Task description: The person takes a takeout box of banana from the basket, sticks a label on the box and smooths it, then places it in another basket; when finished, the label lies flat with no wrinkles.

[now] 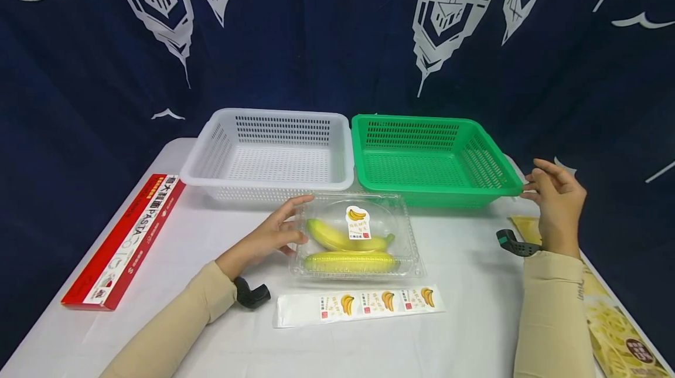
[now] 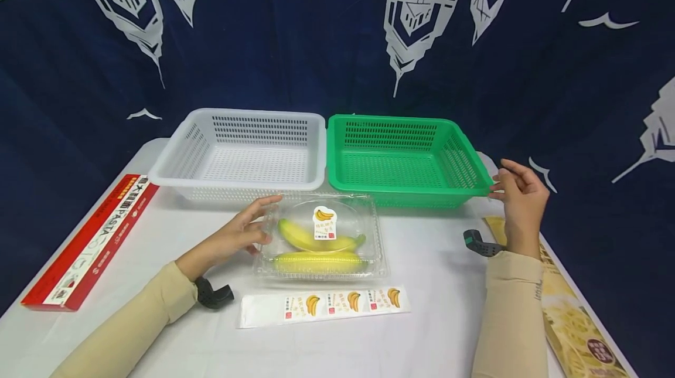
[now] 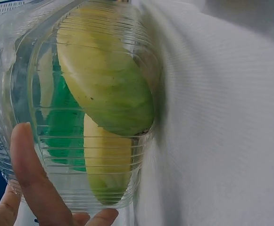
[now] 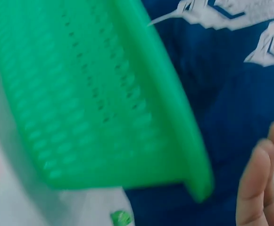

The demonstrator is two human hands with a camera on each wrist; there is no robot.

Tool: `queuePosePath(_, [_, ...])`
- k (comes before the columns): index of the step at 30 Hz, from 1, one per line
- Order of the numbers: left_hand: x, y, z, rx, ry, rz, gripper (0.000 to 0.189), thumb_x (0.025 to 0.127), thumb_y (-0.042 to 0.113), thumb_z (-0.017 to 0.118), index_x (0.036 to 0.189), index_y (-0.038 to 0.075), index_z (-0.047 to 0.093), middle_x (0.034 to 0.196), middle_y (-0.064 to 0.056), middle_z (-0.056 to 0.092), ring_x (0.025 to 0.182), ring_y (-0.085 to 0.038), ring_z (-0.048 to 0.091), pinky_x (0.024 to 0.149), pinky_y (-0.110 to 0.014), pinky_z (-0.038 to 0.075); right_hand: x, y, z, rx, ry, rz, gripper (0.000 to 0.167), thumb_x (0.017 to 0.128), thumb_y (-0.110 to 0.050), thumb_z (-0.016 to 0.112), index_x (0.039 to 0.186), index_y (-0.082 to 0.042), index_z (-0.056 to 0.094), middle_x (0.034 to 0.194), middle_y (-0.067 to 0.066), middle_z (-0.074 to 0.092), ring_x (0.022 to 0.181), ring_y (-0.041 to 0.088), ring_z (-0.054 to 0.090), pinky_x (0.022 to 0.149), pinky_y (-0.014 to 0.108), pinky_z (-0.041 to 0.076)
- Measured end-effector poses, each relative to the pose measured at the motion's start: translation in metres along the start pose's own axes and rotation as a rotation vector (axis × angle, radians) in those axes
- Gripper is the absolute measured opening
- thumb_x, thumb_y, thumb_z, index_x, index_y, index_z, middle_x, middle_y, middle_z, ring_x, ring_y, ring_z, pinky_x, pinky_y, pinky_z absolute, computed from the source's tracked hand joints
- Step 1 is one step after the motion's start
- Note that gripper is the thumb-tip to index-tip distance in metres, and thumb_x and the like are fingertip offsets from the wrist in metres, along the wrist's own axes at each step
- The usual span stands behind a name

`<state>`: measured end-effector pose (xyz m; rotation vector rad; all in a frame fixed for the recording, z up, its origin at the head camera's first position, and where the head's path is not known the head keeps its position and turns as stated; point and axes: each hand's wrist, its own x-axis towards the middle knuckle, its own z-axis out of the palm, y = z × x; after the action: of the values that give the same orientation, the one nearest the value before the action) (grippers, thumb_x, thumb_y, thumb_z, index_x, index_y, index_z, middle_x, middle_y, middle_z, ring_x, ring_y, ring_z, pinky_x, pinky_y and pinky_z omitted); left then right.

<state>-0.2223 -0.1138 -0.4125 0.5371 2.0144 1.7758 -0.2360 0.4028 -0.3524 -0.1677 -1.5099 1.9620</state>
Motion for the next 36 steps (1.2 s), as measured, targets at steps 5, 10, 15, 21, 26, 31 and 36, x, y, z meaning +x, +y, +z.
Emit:
queuePosePath(5, [-0.001, 0.000, 0.000, -0.004, 0.009, 0.001, 0.087, 0.090, 0.012, 0.067, 0.168, 0.016, 0.030, 0.174, -0.032, 0.007, 0.151, -0.060, 0.035, 0.069, -0.034, 0.059, 0.003, 0.012, -0.015, -0.146, 0.065, 0.065, 0.022, 0.101, 0.001, 0.070, 0.114, -0.012, 0.082, 0.086, -0.003, 0.068, 0.067, 0.009, 0.062, 0.051, 0.015, 0.053])
queuePosePath(10, [-0.001, 0.001, 0.000, -0.050, 0.038, -0.005, 0.084, 0.091, 0.009, 0.074, 0.165, 0.010, 0.034, 0.174, -0.028, 0.015, 0.155, -0.059, 0.028, 0.064, -0.031, 0.060, 0.005, 0.024, -0.028, -0.216, -0.102, 0.188, 0.025, 0.107, -0.010, 0.066, 0.122, -0.027, 0.076, 0.095, -0.010, 0.068, 0.073, 0.007, 0.060, 0.053, 0.016, 0.053])
queuePosePath(15, [-0.001, 0.001, 0.002, -0.075, 0.064, -0.009, 0.084, 0.089, 0.007, 0.079, 0.162, 0.007, 0.038, 0.173, -0.025, 0.020, 0.155, -0.058, 0.027, 0.060, -0.030, 0.060, 0.007, 0.034, -0.032, -0.150, -0.222, 0.276, 0.023, 0.107, -0.014, 0.069, 0.123, -0.029, 0.077, 0.105, -0.011, 0.068, 0.077, 0.008, 0.063, 0.056, 0.018, 0.055])
queuePosePath(21, [0.000, 0.001, 0.002, -0.078, 0.077, -0.008, 0.081, 0.087, 0.005, 0.078, 0.158, 0.005, 0.040, 0.171, -0.027, 0.019, 0.155, -0.059, 0.028, 0.058, -0.028, 0.060, 0.007, 0.039, -0.029, -0.072, -0.228, 0.307, 0.023, 0.106, -0.009, 0.069, 0.121, -0.024, 0.079, 0.114, -0.008, 0.065, 0.077, 0.009, 0.064, 0.055, 0.018, 0.054])
queuePosePath(26, [-0.001, 0.003, 0.002, -0.062, 0.086, -0.022, 0.078, 0.086, 0.004, 0.076, 0.156, 0.005, 0.041, 0.171, -0.029, 0.018, 0.154, -0.061, 0.026, 0.058, -0.027, 0.060, 0.007, 0.039, -0.028, -0.070, -0.229, 0.306, 0.025, 0.107, -0.007, 0.067, 0.120, -0.024, 0.078, 0.112, -0.008, 0.067, 0.076, 0.008, 0.065, 0.055, 0.018, 0.055])
queuePosePath(31, [-0.003, 0.007, 0.000, -0.042, 0.086, -0.036, 0.076, 0.086, 0.004, 0.076, 0.154, 0.006, 0.042, 0.170, -0.028, 0.021, 0.153, -0.060, 0.030, 0.057, -0.027, 0.059, 0.007, 0.039, -0.028, -0.089, -0.231, 0.314, 0.024, 0.107, -0.009, 0.067, 0.122, -0.025, 0.077, 0.115, -0.009, 0.064, 0.078, 0.008, 0.065, 0.057, 0.018, 0.056])
queuePosePath(36, [-0.008, 0.016, -0.002, -0.018, 0.064, -0.044, 0.073, 0.088, 0.006, 0.076, 0.153, 0.006, 0.044, 0.169, -0.026, 0.025, 0.152, -0.057, 0.035, 0.058, -0.029, 0.059, 0.007, 0.038, -0.029, -0.085, -0.233, 0.321, 0.024, 0.107, -0.009, 0.067, 0.122, -0.025, 0.076, 0.114, -0.010, 0.063, 0.078, 0.009, 0.065, 0.058, 0.018, 0.056])
